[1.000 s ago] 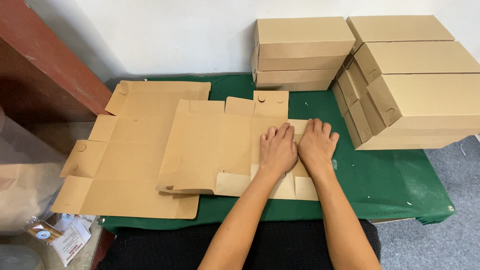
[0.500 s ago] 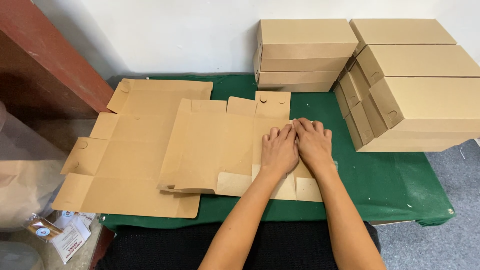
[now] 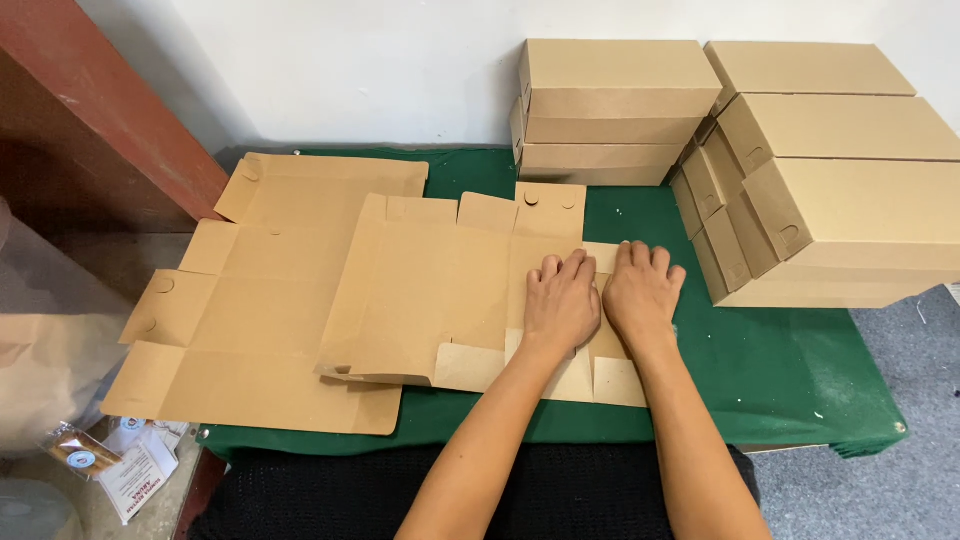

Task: Folding a flat cardboard template into a finished box by creasing edges and tucking in tabs

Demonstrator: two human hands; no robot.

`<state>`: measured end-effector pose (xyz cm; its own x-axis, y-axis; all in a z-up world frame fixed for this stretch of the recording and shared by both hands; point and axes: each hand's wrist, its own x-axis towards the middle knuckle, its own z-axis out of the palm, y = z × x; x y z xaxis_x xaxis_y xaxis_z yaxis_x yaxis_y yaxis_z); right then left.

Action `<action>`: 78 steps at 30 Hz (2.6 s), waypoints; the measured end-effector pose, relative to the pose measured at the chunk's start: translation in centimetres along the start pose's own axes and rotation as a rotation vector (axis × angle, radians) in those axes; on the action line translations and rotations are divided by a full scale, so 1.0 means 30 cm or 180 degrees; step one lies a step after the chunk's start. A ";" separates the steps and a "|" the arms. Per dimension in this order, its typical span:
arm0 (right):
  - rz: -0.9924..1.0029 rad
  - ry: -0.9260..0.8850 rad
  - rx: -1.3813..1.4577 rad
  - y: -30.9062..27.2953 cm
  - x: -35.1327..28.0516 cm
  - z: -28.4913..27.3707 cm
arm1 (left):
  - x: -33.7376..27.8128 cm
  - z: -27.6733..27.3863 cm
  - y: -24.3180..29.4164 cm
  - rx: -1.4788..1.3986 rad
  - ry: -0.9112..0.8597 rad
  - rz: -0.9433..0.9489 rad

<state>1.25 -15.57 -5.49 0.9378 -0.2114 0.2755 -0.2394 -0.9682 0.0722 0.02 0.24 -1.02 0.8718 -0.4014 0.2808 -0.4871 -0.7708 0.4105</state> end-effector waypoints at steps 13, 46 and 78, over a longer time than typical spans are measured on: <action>-0.0046 -0.0207 0.0465 -0.044 -0.039 -0.154 | -0.004 -0.022 0.003 -0.0060 -0.0156 -0.0103; 0.0354 -0.0364 0.3664 -0.115 0.096 -0.198 | 0.144 -0.078 -0.272 -0.3204 0.1360 -0.1647; -0.0808 -0.0415 0.1338 -0.194 0.091 -0.162 | 0.079 -0.075 -0.302 0.0025 -0.0144 -0.0377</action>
<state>3.98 -9.85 -0.51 0.9833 0.0487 0.1753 0.0969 -0.9557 -0.2780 6.37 7.39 -2.13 0.9248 -0.3290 0.1912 -0.3802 -0.8180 0.4316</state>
